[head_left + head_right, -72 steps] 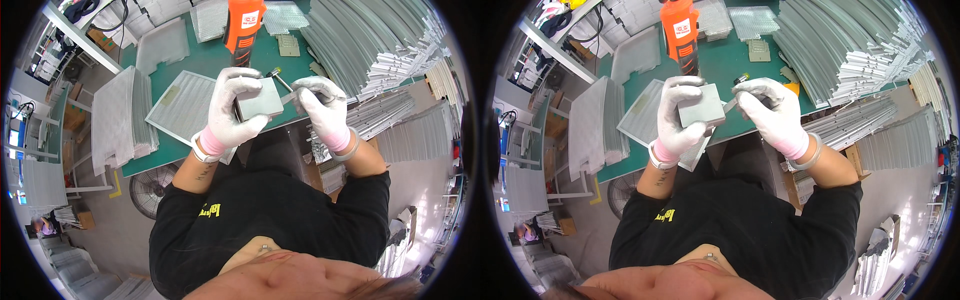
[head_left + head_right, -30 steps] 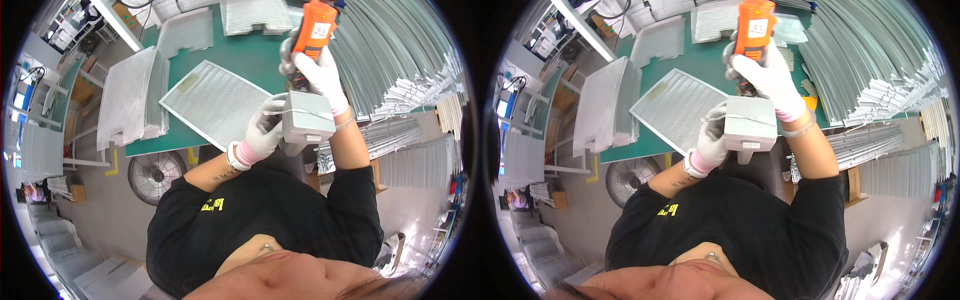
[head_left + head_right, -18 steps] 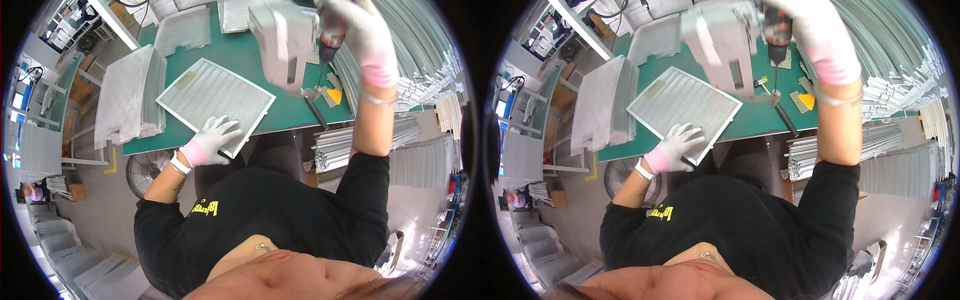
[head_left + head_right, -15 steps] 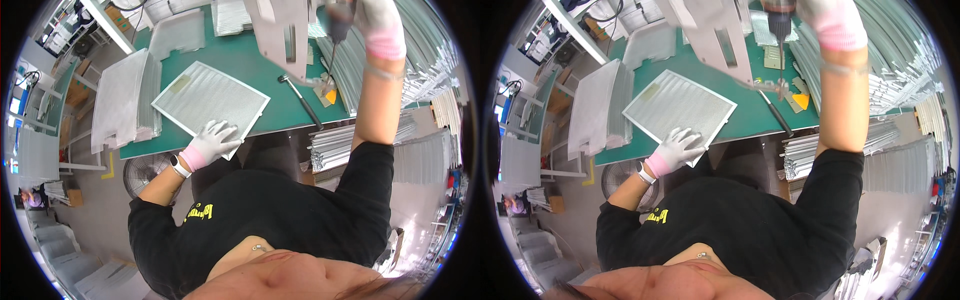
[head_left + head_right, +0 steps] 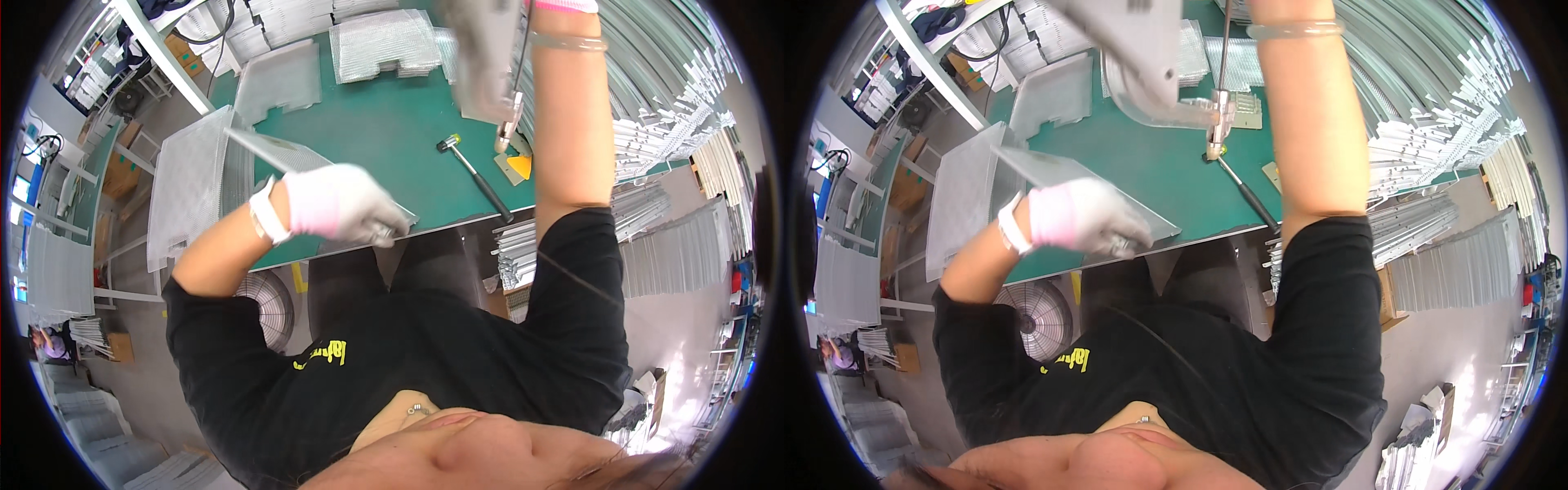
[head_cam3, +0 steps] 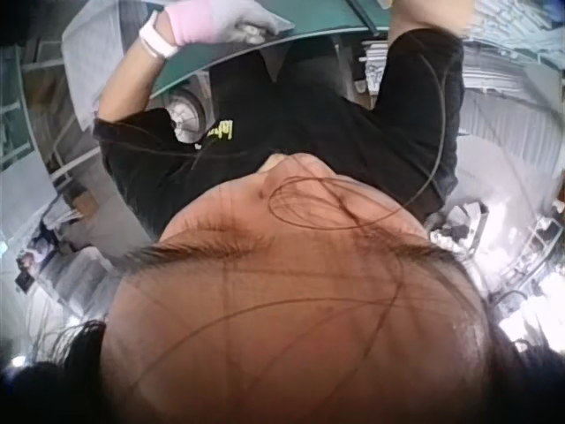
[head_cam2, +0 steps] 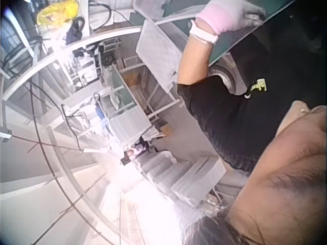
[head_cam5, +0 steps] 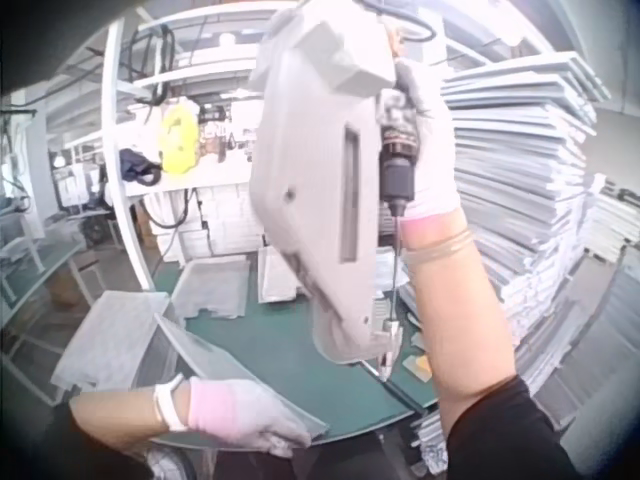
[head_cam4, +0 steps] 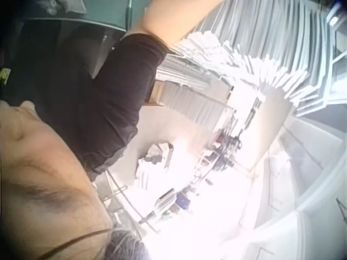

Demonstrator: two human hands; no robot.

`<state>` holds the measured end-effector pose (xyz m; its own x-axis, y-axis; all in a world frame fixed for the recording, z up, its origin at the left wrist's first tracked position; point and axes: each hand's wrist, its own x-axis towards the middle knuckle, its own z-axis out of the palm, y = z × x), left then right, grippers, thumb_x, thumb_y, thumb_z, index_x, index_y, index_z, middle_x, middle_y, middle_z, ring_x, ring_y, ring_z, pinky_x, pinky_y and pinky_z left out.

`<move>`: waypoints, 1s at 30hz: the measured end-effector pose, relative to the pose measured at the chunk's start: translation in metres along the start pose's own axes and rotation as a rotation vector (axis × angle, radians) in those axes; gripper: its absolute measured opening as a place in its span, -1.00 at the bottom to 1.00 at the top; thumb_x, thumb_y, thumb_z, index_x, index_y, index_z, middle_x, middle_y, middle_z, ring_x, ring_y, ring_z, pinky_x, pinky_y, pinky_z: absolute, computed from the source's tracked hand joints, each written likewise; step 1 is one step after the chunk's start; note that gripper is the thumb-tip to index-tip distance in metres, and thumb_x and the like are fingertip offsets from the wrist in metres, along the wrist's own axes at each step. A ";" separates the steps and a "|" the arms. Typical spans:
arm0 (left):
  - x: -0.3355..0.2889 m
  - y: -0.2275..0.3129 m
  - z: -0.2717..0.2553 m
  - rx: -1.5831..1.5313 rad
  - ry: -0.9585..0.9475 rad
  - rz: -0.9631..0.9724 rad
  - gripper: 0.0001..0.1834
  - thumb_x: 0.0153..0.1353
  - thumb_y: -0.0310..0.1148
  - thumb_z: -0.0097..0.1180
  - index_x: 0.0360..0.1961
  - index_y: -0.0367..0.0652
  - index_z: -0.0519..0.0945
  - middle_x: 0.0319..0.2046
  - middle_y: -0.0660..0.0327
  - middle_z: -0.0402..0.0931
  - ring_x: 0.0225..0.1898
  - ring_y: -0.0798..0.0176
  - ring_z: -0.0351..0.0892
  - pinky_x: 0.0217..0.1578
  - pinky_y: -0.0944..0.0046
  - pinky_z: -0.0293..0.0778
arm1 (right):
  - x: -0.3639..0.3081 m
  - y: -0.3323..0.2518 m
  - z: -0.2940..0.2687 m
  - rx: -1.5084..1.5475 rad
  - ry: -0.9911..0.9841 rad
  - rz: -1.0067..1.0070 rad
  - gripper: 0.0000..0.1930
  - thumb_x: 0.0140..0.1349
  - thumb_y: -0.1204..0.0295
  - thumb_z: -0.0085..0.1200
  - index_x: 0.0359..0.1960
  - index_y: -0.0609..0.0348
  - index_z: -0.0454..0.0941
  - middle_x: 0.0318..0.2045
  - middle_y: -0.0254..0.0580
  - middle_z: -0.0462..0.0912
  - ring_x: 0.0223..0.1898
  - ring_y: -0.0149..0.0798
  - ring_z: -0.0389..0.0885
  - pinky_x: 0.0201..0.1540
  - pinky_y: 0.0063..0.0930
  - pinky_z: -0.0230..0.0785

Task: The person assembles metal frames by placing a mesh sheet into a frame, securing it with a power drill, and then using a hammer to tap the frame edges. The person repeats this process for multiple units, stacking the finished frames on the table.

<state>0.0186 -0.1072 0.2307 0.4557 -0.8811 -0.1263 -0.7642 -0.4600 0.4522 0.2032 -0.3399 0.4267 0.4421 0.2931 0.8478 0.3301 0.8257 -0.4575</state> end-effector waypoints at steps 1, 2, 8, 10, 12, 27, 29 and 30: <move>0.009 -0.003 -0.009 -0.036 0.006 -0.005 -0.71 0.19 -0.18 0.30 -0.13 -0.07 0.72 -0.25 0.12 0.70 -0.22 -0.03 0.68 -0.21 0.08 0.58 | 0.002 0.001 -0.001 -0.003 0.019 0.004 -0.88 0.37 0.42 0.16 -0.15 0.12 0.49 -0.41 -0.32 0.57 -0.47 -0.50 0.55 -0.55 -0.65 0.44; 0.018 -0.006 -0.017 -0.072 0.011 -0.007 -0.70 0.17 -0.15 0.31 -0.14 -0.07 0.74 -0.28 0.11 0.70 -0.24 -0.04 0.68 -0.23 0.08 0.58 | 0.003 0.001 -0.003 -0.003 0.036 0.003 -0.88 0.37 0.42 0.16 -0.15 0.11 0.50 -0.41 -0.33 0.57 -0.47 -0.50 0.54 -0.56 -0.65 0.43; 0.065 -0.035 -0.017 0.522 0.612 0.100 -0.72 -0.02 -0.12 0.36 -0.44 -0.09 0.64 -0.51 0.19 0.55 -0.38 0.04 0.59 -0.21 0.06 0.49 | -0.001 0.005 -0.013 0.015 0.058 0.000 -0.89 0.38 0.42 0.15 -0.15 0.08 0.50 -0.40 -0.35 0.57 -0.48 -0.50 0.54 -0.57 -0.67 0.40; 0.077 -0.039 0.002 0.518 0.818 -0.014 -0.71 -0.07 -0.12 0.35 -0.48 -0.06 0.59 -0.47 0.19 0.51 -0.27 0.05 0.55 0.02 0.00 0.40 | -0.005 0.009 -0.011 0.027 0.049 0.000 -0.89 0.38 0.42 0.15 -0.15 0.07 0.50 -0.40 -0.36 0.57 -0.48 -0.50 0.53 -0.57 -0.67 0.40; 0.085 -0.041 0.019 0.537 1.016 -0.087 -0.69 -0.02 -0.06 0.32 -0.46 -0.06 0.61 -0.47 0.21 0.50 -0.24 0.09 0.53 0.20 -0.06 0.31 | -0.008 0.009 -0.005 0.044 0.029 0.001 -0.90 0.38 0.41 0.15 -0.15 0.06 0.50 -0.40 -0.37 0.57 -0.49 -0.51 0.53 -0.58 -0.68 0.39; 0.101 -0.036 0.051 0.340 1.196 -0.251 -0.75 0.05 -0.20 0.27 -0.21 0.08 0.75 -0.43 0.23 0.55 -0.25 0.00 0.51 -0.06 -0.11 0.23 | -0.065 0.044 0.037 -0.077 0.213 0.176 -0.89 0.42 0.30 0.13 -0.15 -0.02 0.50 -0.41 -0.35 0.58 -0.49 -0.46 0.54 -0.49 -0.65 0.43; 0.102 -0.037 0.052 0.342 1.133 -0.280 -0.69 0.08 -0.18 0.25 -0.12 0.12 0.75 -0.41 0.24 0.56 -0.22 -0.01 0.51 -0.03 -0.14 0.22 | -0.070 0.046 0.035 -0.103 0.170 0.146 -0.88 0.43 0.31 0.13 -0.15 0.01 0.49 -0.41 -0.34 0.57 -0.49 -0.46 0.54 -0.47 -0.65 0.44; 0.102 -0.037 0.052 0.346 1.126 -0.284 -0.69 0.09 -0.16 0.24 -0.12 0.12 0.75 -0.40 0.25 0.56 -0.21 -0.01 0.51 -0.01 -0.15 0.22 | -0.071 0.047 0.034 -0.118 0.146 0.132 -0.88 0.43 0.31 0.12 -0.15 0.03 0.49 -0.41 -0.33 0.57 -0.49 -0.46 0.54 -0.46 -0.66 0.44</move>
<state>0.0692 -0.1859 0.1554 0.6374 -0.2345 0.7340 -0.5759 -0.7779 0.2516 0.1586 -0.3056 0.3547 0.6009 0.3149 0.7347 0.3527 0.7204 -0.5972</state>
